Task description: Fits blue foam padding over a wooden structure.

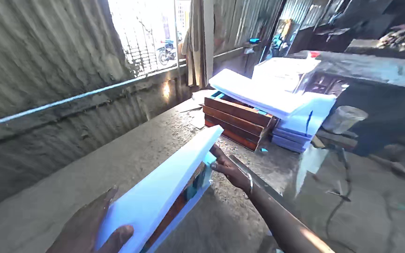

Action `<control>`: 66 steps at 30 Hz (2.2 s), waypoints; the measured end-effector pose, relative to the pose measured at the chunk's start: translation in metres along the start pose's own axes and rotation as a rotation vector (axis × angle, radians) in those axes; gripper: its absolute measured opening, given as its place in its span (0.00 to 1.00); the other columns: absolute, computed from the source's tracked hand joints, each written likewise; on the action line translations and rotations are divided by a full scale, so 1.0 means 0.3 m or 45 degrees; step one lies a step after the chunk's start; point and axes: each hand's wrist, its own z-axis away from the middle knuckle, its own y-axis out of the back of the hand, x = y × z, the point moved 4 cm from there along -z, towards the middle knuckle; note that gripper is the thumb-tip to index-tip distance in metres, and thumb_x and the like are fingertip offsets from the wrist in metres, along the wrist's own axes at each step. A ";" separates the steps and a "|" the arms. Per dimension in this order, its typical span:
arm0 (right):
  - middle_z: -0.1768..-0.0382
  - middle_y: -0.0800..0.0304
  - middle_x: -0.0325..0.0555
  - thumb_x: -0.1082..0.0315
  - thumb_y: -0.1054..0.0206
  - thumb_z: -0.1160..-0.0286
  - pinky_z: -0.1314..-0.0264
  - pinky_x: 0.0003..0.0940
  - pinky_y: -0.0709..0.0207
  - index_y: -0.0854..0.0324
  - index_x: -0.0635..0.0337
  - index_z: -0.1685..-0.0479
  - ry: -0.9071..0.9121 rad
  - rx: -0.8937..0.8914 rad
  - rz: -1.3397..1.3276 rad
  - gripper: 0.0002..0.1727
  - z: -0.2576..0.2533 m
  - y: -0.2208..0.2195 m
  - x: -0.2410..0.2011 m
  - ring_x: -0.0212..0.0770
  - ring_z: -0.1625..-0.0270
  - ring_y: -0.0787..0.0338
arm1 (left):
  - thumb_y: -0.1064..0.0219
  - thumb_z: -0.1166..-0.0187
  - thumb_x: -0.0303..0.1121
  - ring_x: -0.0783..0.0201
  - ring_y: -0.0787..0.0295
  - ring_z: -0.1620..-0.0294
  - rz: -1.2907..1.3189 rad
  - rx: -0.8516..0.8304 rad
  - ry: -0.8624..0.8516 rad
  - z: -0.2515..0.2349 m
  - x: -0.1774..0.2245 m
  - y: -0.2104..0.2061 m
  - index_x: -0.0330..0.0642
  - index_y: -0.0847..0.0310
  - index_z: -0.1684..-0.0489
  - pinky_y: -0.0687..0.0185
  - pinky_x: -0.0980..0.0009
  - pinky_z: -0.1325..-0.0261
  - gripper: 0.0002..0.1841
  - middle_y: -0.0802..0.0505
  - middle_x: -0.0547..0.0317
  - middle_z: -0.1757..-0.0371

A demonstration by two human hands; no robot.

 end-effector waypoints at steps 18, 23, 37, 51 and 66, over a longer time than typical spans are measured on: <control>0.44 0.06 0.45 0.69 0.27 0.28 0.34 0.33 0.14 0.14 0.64 0.36 0.201 -0.609 -0.569 0.20 -0.430 0.080 0.146 0.34 0.41 0.09 | 0.31 0.20 0.54 0.43 0.15 0.30 -0.230 0.330 0.226 -0.567 0.661 -0.195 0.31 0.25 0.24 0.22 0.47 0.26 0.36 0.13 0.33 0.31; 0.52 0.06 0.43 0.69 0.30 0.27 0.44 0.32 0.12 0.10 0.63 0.45 0.350 -0.652 -0.726 0.14 -0.474 0.038 0.179 0.31 0.48 0.09 | 0.34 0.17 0.43 0.49 0.25 0.17 -0.262 0.190 0.354 -0.622 0.633 -0.243 0.39 0.31 0.15 0.35 0.42 0.13 0.32 0.19 0.44 0.20; 0.48 0.10 0.50 0.59 0.35 0.23 0.38 0.37 0.15 0.16 0.70 0.45 0.291 -0.595 -1.167 0.21 -0.458 -0.033 0.238 0.40 0.41 0.12 | 0.36 0.23 0.62 0.53 0.43 0.07 -0.034 0.036 0.628 -0.664 0.563 -0.269 0.39 0.40 0.11 0.60 0.44 0.05 0.46 0.30 0.42 0.11; 0.50 0.08 0.48 0.72 0.39 0.25 0.40 0.31 0.16 0.12 0.69 0.56 0.172 -0.451 -1.144 0.12 -0.437 -0.028 0.265 0.36 0.44 0.12 | 0.37 0.26 0.67 0.59 0.53 0.04 -0.301 0.019 0.668 -0.696 0.583 -0.380 0.51 0.48 0.07 0.72 0.45 0.04 0.48 0.37 0.53 0.07; 0.52 0.08 0.45 0.75 0.50 0.25 0.37 0.34 0.21 0.10 0.66 0.59 0.160 -0.434 -1.049 0.18 -0.428 -0.033 0.254 0.37 0.41 0.14 | 0.38 0.35 0.78 0.59 0.52 0.05 -0.897 0.138 0.608 -0.686 0.589 -0.482 0.46 0.51 0.08 0.72 0.49 0.05 0.59 0.38 0.49 0.07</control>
